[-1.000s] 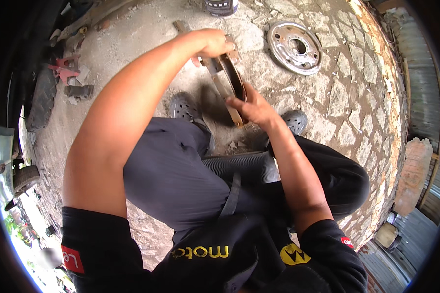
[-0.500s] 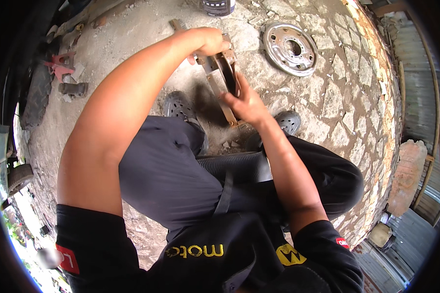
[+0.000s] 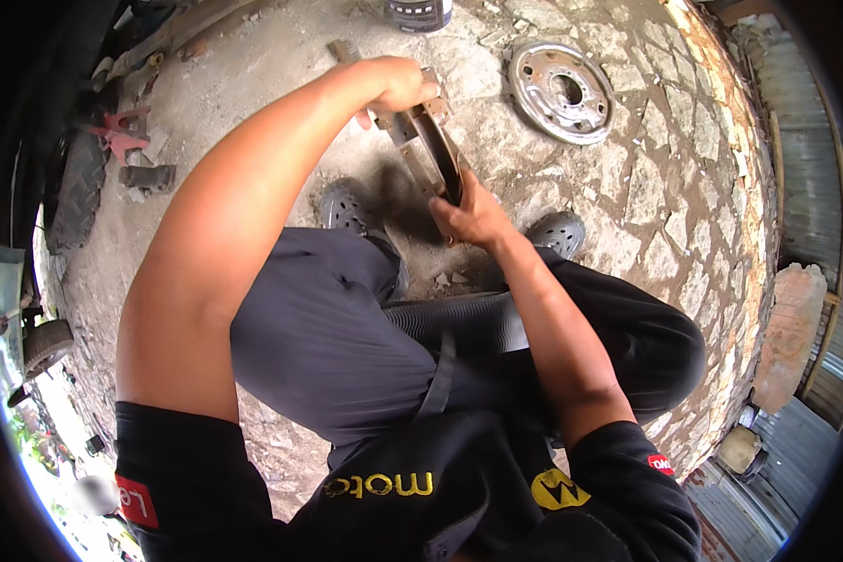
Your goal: The person sits on the ground and scrubs a curved metal part with a wire brush, repeatedly turning it to clean different surfaces. A metal hub and a small container are visible nearby.
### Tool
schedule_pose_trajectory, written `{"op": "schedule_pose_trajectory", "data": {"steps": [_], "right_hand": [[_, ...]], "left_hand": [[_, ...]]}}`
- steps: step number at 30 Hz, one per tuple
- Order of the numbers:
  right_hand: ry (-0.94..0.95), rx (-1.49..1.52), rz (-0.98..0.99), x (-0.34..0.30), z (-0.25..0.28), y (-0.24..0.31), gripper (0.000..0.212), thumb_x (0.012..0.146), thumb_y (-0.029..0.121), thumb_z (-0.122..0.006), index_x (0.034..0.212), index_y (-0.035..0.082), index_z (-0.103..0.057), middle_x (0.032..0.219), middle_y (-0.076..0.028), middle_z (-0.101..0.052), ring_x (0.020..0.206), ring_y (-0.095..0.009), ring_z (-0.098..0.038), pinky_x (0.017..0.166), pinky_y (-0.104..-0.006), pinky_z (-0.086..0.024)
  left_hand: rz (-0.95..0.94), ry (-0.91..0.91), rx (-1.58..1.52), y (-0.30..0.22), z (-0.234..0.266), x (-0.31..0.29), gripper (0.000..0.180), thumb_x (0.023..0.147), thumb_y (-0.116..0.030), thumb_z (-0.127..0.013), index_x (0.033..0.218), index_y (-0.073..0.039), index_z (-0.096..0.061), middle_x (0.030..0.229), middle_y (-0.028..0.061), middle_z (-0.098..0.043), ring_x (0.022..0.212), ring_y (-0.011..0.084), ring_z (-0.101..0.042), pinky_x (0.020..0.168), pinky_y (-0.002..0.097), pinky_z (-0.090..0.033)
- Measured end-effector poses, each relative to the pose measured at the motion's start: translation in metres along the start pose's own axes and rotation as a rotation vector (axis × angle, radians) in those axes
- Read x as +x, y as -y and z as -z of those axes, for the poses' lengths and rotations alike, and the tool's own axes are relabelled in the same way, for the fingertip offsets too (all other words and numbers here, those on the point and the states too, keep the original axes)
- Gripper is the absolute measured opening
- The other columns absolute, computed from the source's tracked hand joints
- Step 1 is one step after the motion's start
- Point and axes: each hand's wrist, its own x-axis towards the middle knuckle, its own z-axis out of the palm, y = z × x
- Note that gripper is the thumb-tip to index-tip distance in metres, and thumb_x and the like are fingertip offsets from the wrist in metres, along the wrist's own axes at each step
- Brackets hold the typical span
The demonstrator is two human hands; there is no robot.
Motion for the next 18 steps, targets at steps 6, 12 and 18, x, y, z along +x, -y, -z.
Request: {"op": "schedule_pose_trajectory", "data": {"steps": [6, 12, 18], "right_hand": [[-0.131, 0.014, 0.124, -0.003, 0.006, 0.041, 0.088, 0.085, 0.032, -0.073, 0.15, -0.006, -0.028, 0.137, -0.034, -0.053, 0.129, -0.042, -0.055, 0.11, -0.0419, -0.043], [-0.007, 0.022, 0.023, 0.0, 0.003, 0.031, 0.088, 0.084, 0.033, -0.073, 0.149, -0.007, -0.03, 0.136, -0.033, -0.055, 0.128, -0.042, -0.055, 0.111, -0.0422, -0.042], [-0.078, -0.121, -0.015, -0.002, 0.0, 0.017, 0.085, 0.083, 0.032, -0.073, 0.147, -0.007, -0.033, 0.133, -0.034, -0.056, 0.125, -0.044, -0.057, 0.107, -0.0434, -0.044]], "left_hand": [[0.04, 0.005, 0.041, -0.002, 0.006, 0.001, 0.053, 0.102, -0.044, -0.05, 0.135, -0.003, -0.051, 0.121, 0.0173, -0.066, 0.096, 0.0294, -0.071, 0.059, 0.0423, -0.064], [0.005, 0.016, 0.036, 0.005, 0.005, -0.008, 0.051, 0.103, -0.046, -0.046, 0.134, -0.006, -0.055, 0.119, 0.0149, -0.067, 0.099, 0.0278, -0.07, 0.061, 0.0419, -0.065], [0.022, -0.025, 0.085, -0.003, 0.002, -0.003, 0.054, 0.102, -0.045, -0.047, 0.139, -0.006, -0.049, 0.124, 0.0151, -0.066, 0.101, 0.0275, -0.07, 0.063, 0.0431, -0.064]]}}
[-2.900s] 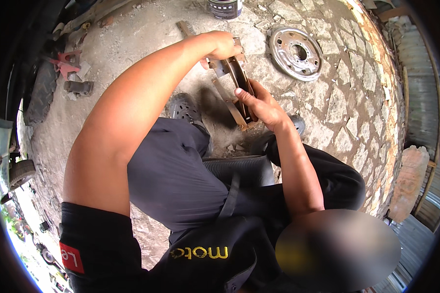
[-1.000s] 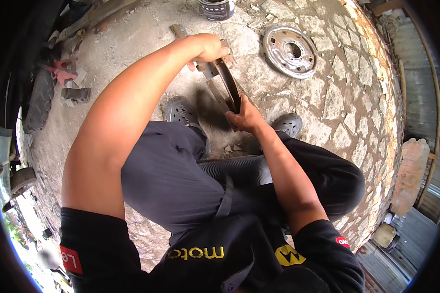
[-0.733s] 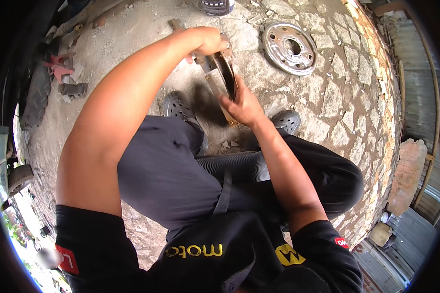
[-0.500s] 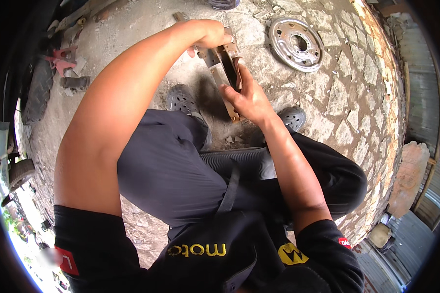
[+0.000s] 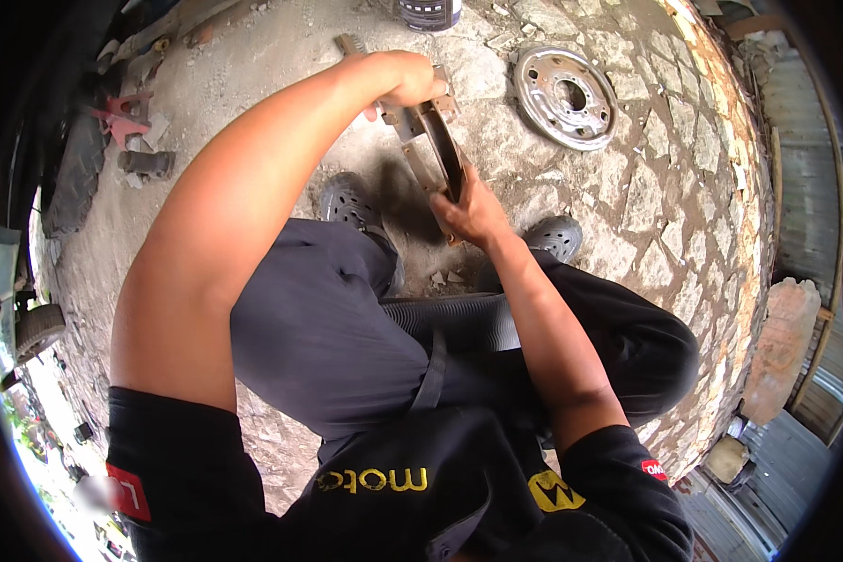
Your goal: The person sits on the ground and scrubs a curved metal part with a wire brush, repeatedly turning it to clean different surfaces. A metal hub and a small container are visible nearby.
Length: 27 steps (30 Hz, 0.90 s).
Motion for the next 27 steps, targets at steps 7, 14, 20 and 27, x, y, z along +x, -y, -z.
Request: {"op": "schedule_pose_trajectory", "data": {"steps": [7, 14, 20, 27], "right_hand": [[0.022, 0.195, 0.075, 0.001, 0.014, 0.03, 0.083, 0.085, 0.035, -0.07, 0.145, -0.008, -0.034, 0.132, -0.035, -0.057, 0.125, -0.043, -0.057, 0.107, -0.0437, -0.044], [0.067, 0.03, 0.014, 0.007, -0.002, -0.013, 0.087, 0.085, 0.037, -0.072, 0.147, -0.008, -0.032, 0.132, -0.034, -0.057, 0.125, -0.043, -0.057, 0.107, -0.0439, -0.045], [0.041, 0.027, 0.0, 0.005, 0.009, 0.009, 0.086, 0.086, 0.039, -0.07, 0.146, -0.008, -0.033, 0.133, -0.034, -0.056, 0.126, -0.042, -0.056, 0.107, -0.0439, -0.045], [0.042, 0.113, 0.026, 0.0, 0.007, 0.028, 0.086, 0.086, 0.04, -0.069, 0.146, -0.01, -0.032, 0.133, -0.035, -0.055, 0.126, -0.043, -0.056, 0.109, -0.0443, -0.044]], "left_hand": [[0.021, 0.037, -0.027, 0.006, 0.003, -0.002, 0.055, 0.102, -0.045, -0.048, 0.14, -0.005, -0.046, 0.128, 0.0151, -0.063, 0.102, 0.0275, -0.07, 0.063, 0.0429, -0.065], [-0.012, 0.043, -0.014, 0.005, 0.004, 0.002, 0.056, 0.103, -0.046, -0.046, 0.138, -0.002, -0.046, 0.122, 0.0154, -0.066, 0.099, 0.0273, -0.071, 0.062, 0.0424, -0.065], [-0.013, 0.022, 0.03, -0.003, 0.004, -0.002, 0.052, 0.104, -0.044, -0.046, 0.139, -0.005, -0.048, 0.121, 0.0155, -0.067, 0.097, 0.0269, -0.071, 0.062, 0.0418, -0.064], [-0.028, 0.017, 0.002, 0.008, 0.003, -0.006, 0.051, 0.104, -0.044, -0.045, 0.137, -0.006, -0.052, 0.12, 0.016, -0.068, 0.093, 0.0272, -0.073, 0.062, 0.0436, -0.065]]}}
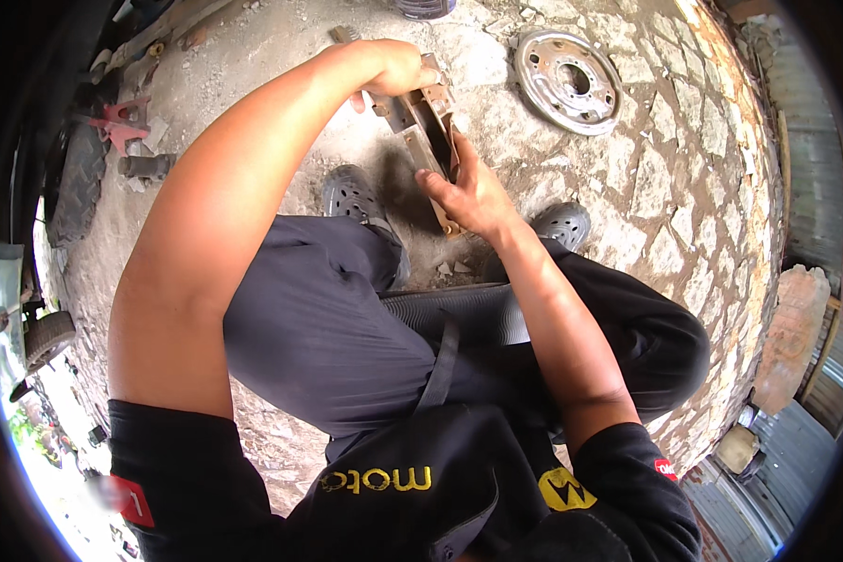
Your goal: The person sits on the ground and scrubs a curved metal part with a wire brush, repeatedly turning it to clean different surfaces. A metal hub and a small container are visible nearby.
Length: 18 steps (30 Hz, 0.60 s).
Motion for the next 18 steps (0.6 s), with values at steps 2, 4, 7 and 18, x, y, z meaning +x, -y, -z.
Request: {"op": "schedule_pose_trajectory", "data": {"steps": [2, 4, 7, 18], "right_hand": [[-0.076, 0.063, 0.103, 0.005, -0.004, -0.007, 0.086, 0.086, 0.038, -0.069, 0.146, -0.01, -0.031, 0.135, -0.035, -0.054, 0.127, -0.043, -0.055, 0.11, -0.044, -0.043], [-0.017, -0.139, -0.045, -0.003, 0.001, -0.01, 0.087, 0.086, 0.036, -0.068, 0.149, -0.01, -0.028, 0.14, -0.036, -0.049, 0.132, -0.042, -0.051, 0.112, -0.0428, -0.041], [0.0, -0.107, -0.058, -0.002, -0.003, -0.036, 0.091, 0.086, 0.036, -0.069, 0.151, -0.01, -0.024, 0.139, -0.036, -0.05, 0.131, -0.041, -0.052, 0.112, -0.0427, -0.041], [0.087, 0.002, -0.103, 0.007, 0.002, -0.034, 0.091, 0.085, 0.04, -0.07, 0.151, -0.006, -0.027, 0.135, -0.034, -0.055, 0.127, -0.042, -0.056, 0.108, -0.043, -0.044]], "left_hand": [[-0.002, 0.011, 0.007, -0.002, 0.002, 0.004, 0.052, 0.104, -0.045, -0.044, 0.138, -0.006, -0.05, 0.122, 0.0162, -0.067, 0.094, 0.0273, -0.072, 0.062, 0.0437, -0.065], [0.014, -0.015, 0.009, -0.005, -0.001, 0.005, 0.054, 0.104, -0.047, -0.045, 0.136, -0.005, -0.053, 0.125, 0.0168, -0.065, 0.097, 0.0278, -0.072, 0.063, 0.0423, -0.065], [0.03, -0.005, 0.027, -0.009, 0.003, 0.006, 0.052, 0.103, -0.047, -0.045, 0.134, -0.006, -0.057, 0.119, 0.0162, -0.068, 0.094, 0.0273, -0.072, 0.062, 0.0417, -0.065], [0.031, 0.016, 0.032, -0.006, 0.003, 0.005, 0.058, 0.102, -0.046, -0.047, 0.135, 0.001, -0.051, 0.121, 0.021, -0.066, 0.092, 0.0306, -0.073, 0.058, 0.0388, -0.064]]}}
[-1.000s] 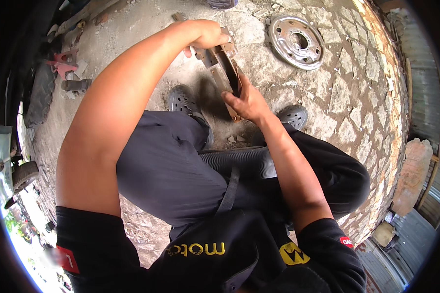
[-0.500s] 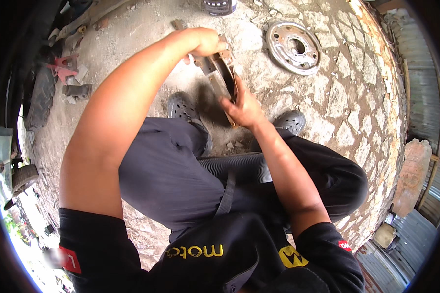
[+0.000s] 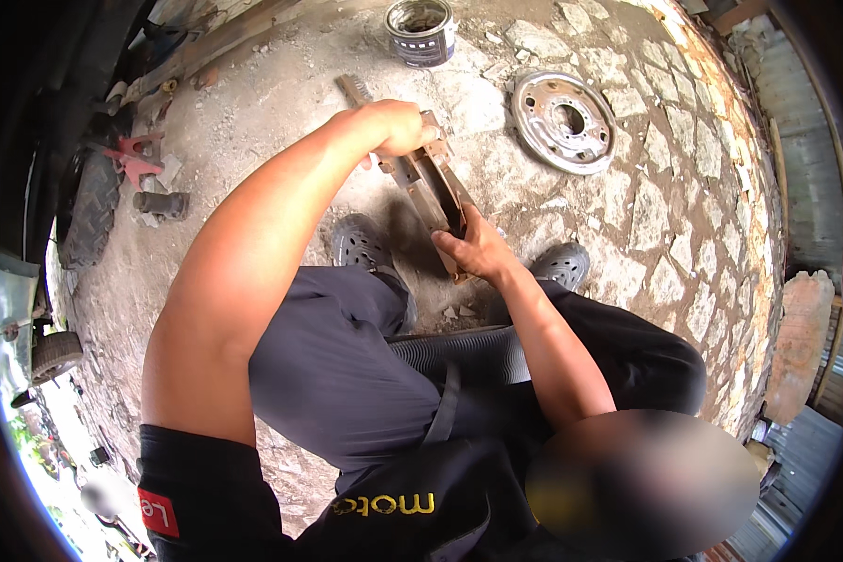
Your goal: The person sits on the ground and scrubs a curved metal part with a wire brush, repeatedly turning it to clean different surfaces. A metal hub and a small container are visible nearby.
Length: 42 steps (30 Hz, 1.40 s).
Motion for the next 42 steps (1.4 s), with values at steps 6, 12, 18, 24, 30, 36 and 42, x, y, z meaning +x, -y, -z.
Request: {"op": "schedule_pose_trajectory", "data": {"steps": [6, 12, 18, 24, 30, 36, 42], "right_hand": [[-0.066, -0.056, 0.061, -0.006, 0.004, 0.016, 0.089, 0.086, 0.039, -0.068, 0.15, -0.007, -0.027, 0.139, -0.034, -0.051, 0.132, -0.042, -0.052, 0.111, -0.043, -0.041], [-0.04, 0.07, 0.049, -0.016, 0.01, 0.056, 0.087, 0.086, 0.029, -0.072, 0.149, -0.009, -0.027, 0.14, -0.034, -0.051, 0.133, -0.043, -0.05, 0.112, -0.0432, -0.04], [-0.038, -0.091, 0.015, -0.001, -0.008, -0.012, 0.089, 0.084, 0.034, -0.073, 0.149, -0.008, -0.028, 0.137, -0.036, -0.051, 0.13, -0.043, -0.052, 0.111, -0.0438, -0.041], [-0.126, 0.16, 0.173, -0.002, -0.005, 0.022, 0.084, 0.084, 0.033, -0.072, 0.147, -0.007, -0.033, 0.132, -0.035, -0.054, 0.124, -0.043, -0.056, 0.107, -0.0449, -0.044], [-0.121, 0.061, 0.152, 0.004, -0.014, -0.007, 0.083, 0.085, 0.03, -0.07, 0.148, -0.007, -0.031, 0.134, -0.034, -0.055, 0.127, -0.042, -0.055, 0.105, -0.0445, -0.044], [-0.068, -0.026, 0.023, -0.002, -0.004, 0.001, 0.083, 0.084, 0.03, -0.07, 0.149, -0.005, -0.032, 0.131, -0.034, -0.057, 0.123, -0.042, -0.058, 0.105, -0.0438, -0.046], [-0.006, 0.247, -0.002, -0.015, 0.012, 0.052, 0.08, 0.086, 0.031, -0.068, 0.148, -0.007, -0.034, 0.132, -0.029, -0.058, 0.122, -0.039, -0.059, 0.104, -0.0412, -0.046]], "left_hand": [[0.022, 0.006, -0.002, -0.002, 0.002, -0.003, 0.059, 0.102, -0.046, -0.05, 0.136, 0.003, -0.048, 0.122, 0.0215, -0.065, 0.09, 0.0323, -0.072, 0.058, 0.0403, -0.064], [0.02, 0.064, -0.041, 0.007, 0.002, 0.0, 0.058, 0.102, -0.047, -0.046, 0.136, 0.0, -0.05, 0.122, 0.0204, -0.066, 0.088, 0.0277, -0.073, 0.06, 0.0402, -0.064], [0.026, -0.003, 0.024, 0.0, 0.0, -0.004, 0.059, 0.102, -0.048, -0.046, 0.137, 0.0, -0.049, 0.121, 0.019, -0.066, 0.09, 0.026, -0.073, 0.06, 0.0402, -0.064], [0.036, 0.043, 0.014, -0.002, 0.002, -0.001, 0.056, 0.103, -0.045, -0.046, 0.136, -0.001, -0.051, 0.122, 0.0191, -0.066, 0.095, 0.029, -0.072, 0.059, 0.0411, -0.064], [0.044, 0.033, 0.032, 0.001, -0.001, -0.003, 0.054, 0.103, -0.044, -0.045, 0.136, -0.002, -0.052, 0.12, 0.0184, -0.067, 0.094, 0.0287, -0.072, 0.061, 0.042, -0.064], [0.026, 0.021, 0.071, -0.006, 0.002, -0.002, 0.051, 0.103, -0.043, -0.043, 0.13, -0.003, -0.059, 0.119, 0.0168, -0.068, 0.094, 0.0276, -0.072, 0.061, 0.0421, -0.064], [0.042, 0.039, 0.014, 0.0, 0.003, -0.006, 0.053, 0.103, -0.044, -0.044, 0.127, -0.001, -0.062, 0.119, 0.019, -0.067, 0.093, 0.0315, -0.071, 0.06, 0.0418, -0.064]]}}
